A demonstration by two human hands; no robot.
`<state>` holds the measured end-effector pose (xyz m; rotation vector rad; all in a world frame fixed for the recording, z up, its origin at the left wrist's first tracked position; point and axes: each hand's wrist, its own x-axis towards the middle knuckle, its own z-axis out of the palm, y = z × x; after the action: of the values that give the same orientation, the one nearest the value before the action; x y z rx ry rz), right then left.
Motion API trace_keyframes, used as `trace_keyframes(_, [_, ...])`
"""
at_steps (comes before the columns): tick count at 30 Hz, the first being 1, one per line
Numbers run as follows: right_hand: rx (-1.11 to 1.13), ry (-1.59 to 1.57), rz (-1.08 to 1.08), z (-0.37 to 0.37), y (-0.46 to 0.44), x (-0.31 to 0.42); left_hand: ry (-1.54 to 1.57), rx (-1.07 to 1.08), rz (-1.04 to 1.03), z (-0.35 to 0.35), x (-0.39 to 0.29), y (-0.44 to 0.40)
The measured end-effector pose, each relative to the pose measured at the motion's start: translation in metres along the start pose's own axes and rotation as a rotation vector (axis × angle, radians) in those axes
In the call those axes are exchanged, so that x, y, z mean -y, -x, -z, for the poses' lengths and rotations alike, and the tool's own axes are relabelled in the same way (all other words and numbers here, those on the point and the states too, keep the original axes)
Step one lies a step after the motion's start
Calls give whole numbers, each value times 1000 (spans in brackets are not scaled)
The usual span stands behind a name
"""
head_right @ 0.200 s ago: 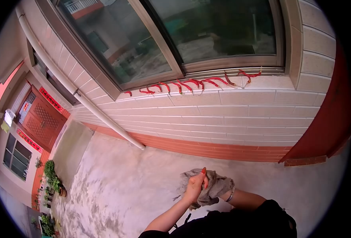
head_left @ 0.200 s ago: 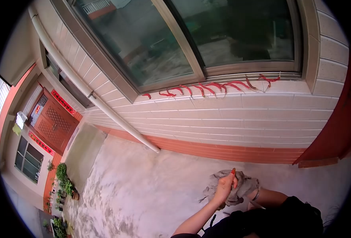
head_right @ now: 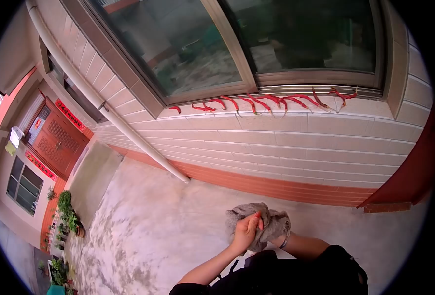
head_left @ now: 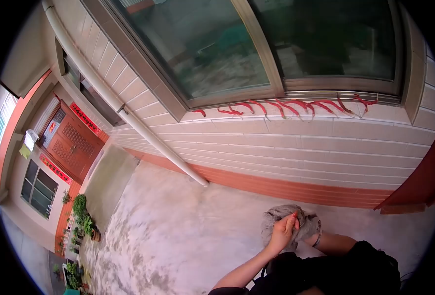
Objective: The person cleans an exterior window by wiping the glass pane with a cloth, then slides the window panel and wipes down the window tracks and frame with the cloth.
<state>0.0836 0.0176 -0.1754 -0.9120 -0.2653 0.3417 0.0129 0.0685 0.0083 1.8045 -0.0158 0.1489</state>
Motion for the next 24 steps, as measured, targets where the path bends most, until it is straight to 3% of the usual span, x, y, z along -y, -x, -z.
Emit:
trace_keyframes(1, [-141, -219, -46, -12, 16, -10, -74, -21, -116, 14, 10, 2])
trace_keyframes(2, [-42, -15, 71, -43, -15, -14, -195, -34, -267, 47, 12, -10])
trace_keyframes(5, [240, 689, 368, -88, -74, 2, -277, -56, -435, 104, 33, -26])
trace_keyframes(6, [334, 918, 459, -101, -88, 5, -528, 169, -211, 130, 46, -25])
trace_keyframes(7, [434, 1150, 560, -113, -104, 13, -523, 150, -213, 148, 40, -31])
trace_keyframes(9, [438, 1039, 488, -135, -131, 32, -488, 279, -394, 187, 25, -44])
trace_keyframes(10, [422, 929, 414, -141, -145, 40, -278, 426, -201, 207, 29, -47])
trace_keyframes(12, [419, 804, 348, -150, -178, 39, -183, 404, -251, 254, 18, -55])
trace_keyframes(15, [406, 1201, 433, -174, -235, 30, -77, 339, -251, 338, 34, -72])
trace_keyframes(17, [418, 710, 92, -215, -268, 41, -180, 128, -167, 398, 63, -90])
trace_keyframes(20, [696, -557, -377, -250, -331, 10, 37, -280, 217, 491, 176, -85])
trace_keyframes(21, [720, -691, -465, -265, -350, 5, 190, -440, 371, 521, 218, -71])
trace_keyframes(24, [648, -512, -544, -310, -405, -38, 294, -899, 699, 566, 285, 8])
